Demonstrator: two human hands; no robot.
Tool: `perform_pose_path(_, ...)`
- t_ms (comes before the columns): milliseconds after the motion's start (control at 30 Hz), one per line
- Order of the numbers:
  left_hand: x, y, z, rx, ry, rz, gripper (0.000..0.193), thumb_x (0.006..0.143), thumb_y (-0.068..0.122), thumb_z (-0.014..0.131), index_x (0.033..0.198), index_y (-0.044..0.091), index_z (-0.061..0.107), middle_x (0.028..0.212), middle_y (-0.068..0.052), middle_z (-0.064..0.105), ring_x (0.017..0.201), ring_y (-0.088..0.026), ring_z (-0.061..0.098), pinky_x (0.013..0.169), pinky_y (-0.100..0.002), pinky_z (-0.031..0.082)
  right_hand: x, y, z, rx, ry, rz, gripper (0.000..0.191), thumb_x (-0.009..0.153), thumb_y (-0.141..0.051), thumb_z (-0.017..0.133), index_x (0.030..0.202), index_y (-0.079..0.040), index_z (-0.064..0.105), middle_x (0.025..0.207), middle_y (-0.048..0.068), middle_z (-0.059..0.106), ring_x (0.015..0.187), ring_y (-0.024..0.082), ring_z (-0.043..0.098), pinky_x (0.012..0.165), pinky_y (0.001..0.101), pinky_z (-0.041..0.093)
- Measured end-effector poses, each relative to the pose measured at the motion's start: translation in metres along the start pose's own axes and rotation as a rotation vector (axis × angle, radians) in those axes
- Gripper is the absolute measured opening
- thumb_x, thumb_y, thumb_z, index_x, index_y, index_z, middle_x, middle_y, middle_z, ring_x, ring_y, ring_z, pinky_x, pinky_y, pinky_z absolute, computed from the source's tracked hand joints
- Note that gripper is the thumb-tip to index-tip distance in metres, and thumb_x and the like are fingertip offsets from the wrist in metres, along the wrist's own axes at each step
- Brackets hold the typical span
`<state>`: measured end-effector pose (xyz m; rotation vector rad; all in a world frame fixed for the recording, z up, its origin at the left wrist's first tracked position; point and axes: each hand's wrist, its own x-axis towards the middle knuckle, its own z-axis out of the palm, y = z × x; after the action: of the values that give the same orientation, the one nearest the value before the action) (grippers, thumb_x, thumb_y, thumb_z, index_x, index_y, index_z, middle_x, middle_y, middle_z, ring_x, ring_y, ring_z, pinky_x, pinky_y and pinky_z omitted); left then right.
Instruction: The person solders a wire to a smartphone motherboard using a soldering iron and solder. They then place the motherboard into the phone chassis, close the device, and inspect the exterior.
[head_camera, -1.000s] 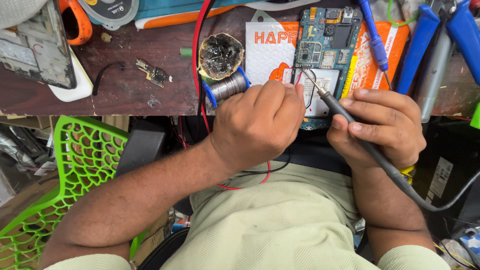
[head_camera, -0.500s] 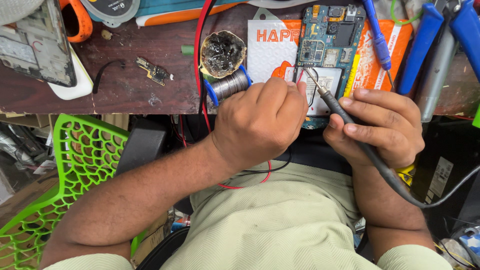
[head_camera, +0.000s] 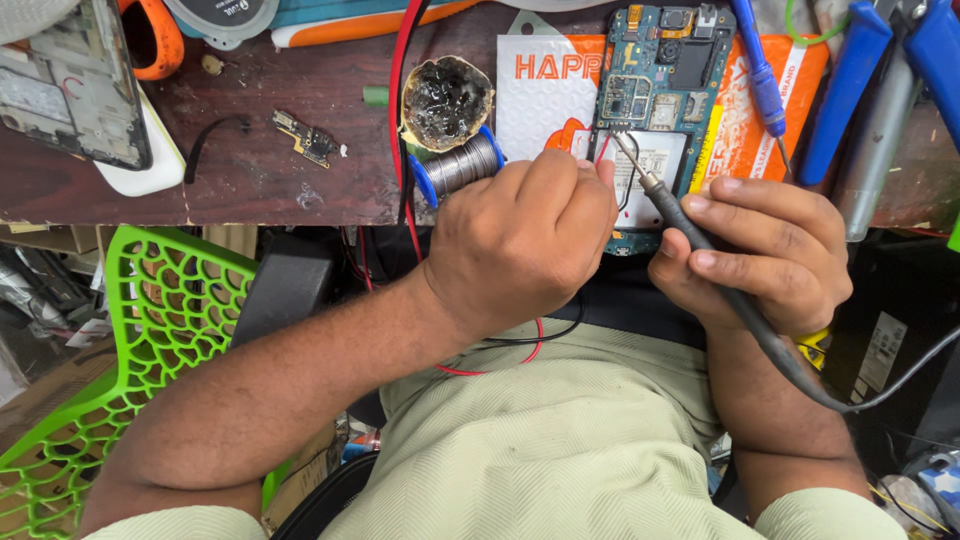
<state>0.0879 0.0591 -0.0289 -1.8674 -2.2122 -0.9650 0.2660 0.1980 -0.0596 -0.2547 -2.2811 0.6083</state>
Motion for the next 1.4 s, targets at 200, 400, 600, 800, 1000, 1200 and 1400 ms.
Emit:
perform_pose_path(200, 0.0003, -0.0017, 0.0004, -0.016, 0.007, 0.002, 0.022, 0.103, 0.005, 0.074, 0.086, 0.005, 0.060, 0.084, -0.005, 0.056, 0.073, -0.019, 0.062, 0.059, -0.033, 0.051, 0.0002, 0.0000, 0.0010, -0.011, 0.001, 0.001, 0.037, 0.087, -0.006, 0.090, 0.087, -0.015, 0.054, 0.091, 0.010, 0.075, 0.092, 0.030, 0.075, 0.077, 0.0380, 0.061)
perform_pose_path(400, -0.0004, -0.0016, 0.0005, -0.024, 0.004, 0.000, 0.019, 0.100, 0.002, 0.071, 0.086, 0.006, 0.059, 0.086, -0.006, 0.057, 0.075, -0.019, 0.063, 0.060, -0.033, 0.052, 0.0002, -0.0014, 0.0001, -0.015, -0.013, 0.010, 0.036, 0.088, -0.005, 0.090, 0.087, -0.015, 0.054, 0.092, 0.010, 0.076, 0.093, 0.030, 0.075, 0.078, 0.0382, 0.060)
perform_pose_path(600, -0.0002, -0.0017, 0.0015, -0.017, 0.005, 0.002, 0.021, 0.100, 0.002, 0.071, 0.084, 0.006, 0.058, 0.085, -0.005, 0.056, 0.074, -0.019, 0.062, 0.059, -0.033, 0.052, 0.0013, -0.0014, 0.0010, -0.016, 0.003, 0.002, 0.036, 0.087, -0.006, 0.089, 0.087, -0.014, 0.054, 0.091, 0.009, 0.076, 0.091, 0.030, 0.075, 0.077, 0.0377, 0.060)
perform_pose_path(800, -0.0003, -0.0017, 0.0010, -0.023, 0.006, 0.003, 0.021, 0.100, 0.001, 0.071, 0.084, 0.006, 0.058, 0.085, -0.006, 0.056, 0.074, -0.019, 0.062, 0.059, -0.033, 0.052, 0.0016, -0.0040, -0.0027, 0.009, -0.028, 0.055, 0.037, 0.093, -0.004, 0.088, 0.093, -0.014, 0.052, 0.096, 0.010, 0.075, 0.097, 0.031, 0.076, 0.079, 0.0361, 0.062)
perform_pose_path(1000, -0.0002, -0.0011, 0.0014, -0.013, 0.006, -0.003, 0.022, 0.100, 0.001, 0.071, 0.084, 0.006, 0.057, 0.085, -0.006, 0.055, 0.073, -0.019, 0.061, 0.059, -0.033, 0.051, 0.0020, -0.0034, -0.0041, 0.025, -0.032, 0.045, 0.036, 0.092, -0.003, 0.087, 0.093, -0.013, 0.052, 0.096, 0.010, 0.074, 0.097, 0.031, 0.075, 0.080, 0.0360, 0.061)
perform_pose_path(1200, -0.0002, -0.0005, 0.0012, -0.015, 0.005, -0.011, 0.021, 0.100, 0.002, 0.071, 0.084, 0.006, 0.057, 0.085, -0.006, 0.055, 0.073, -0.019, 0.061, 0.059, -0.033, 0.051, 0.0032, -0.0061, -0.0043, -0.009, -0.053, 0.049, 0.037, 0.092, -0.003, 0.088, 0.093, -0.014, 0.052, 0.097, 0.009, 0.075, 0.099, 0.031, 0.075, 0.079, 0.0361, 0.060)
perform_pose_path(1400, -0.0001, -0.0009, 0.0008, -0.012, 0.000, -0.007, 0.022, 0.100, 0.002, 0.071, 0.084, 0.007, 0.057, 0.085, -0.005, 0.055, 0.072, -0.018, 0.060, 0.058, -0.033, 0.050, 0.0038, -0.0051, -0.0020, -0.001, -0.045, 0.048, 0.037, 0.091, -0.004, 0.088, 0.090, -0.014, 0.053, 0.096, 0.010, 0.075, 0.097, 0.031, 0.075, 0.082, 0.0384, 0.060)
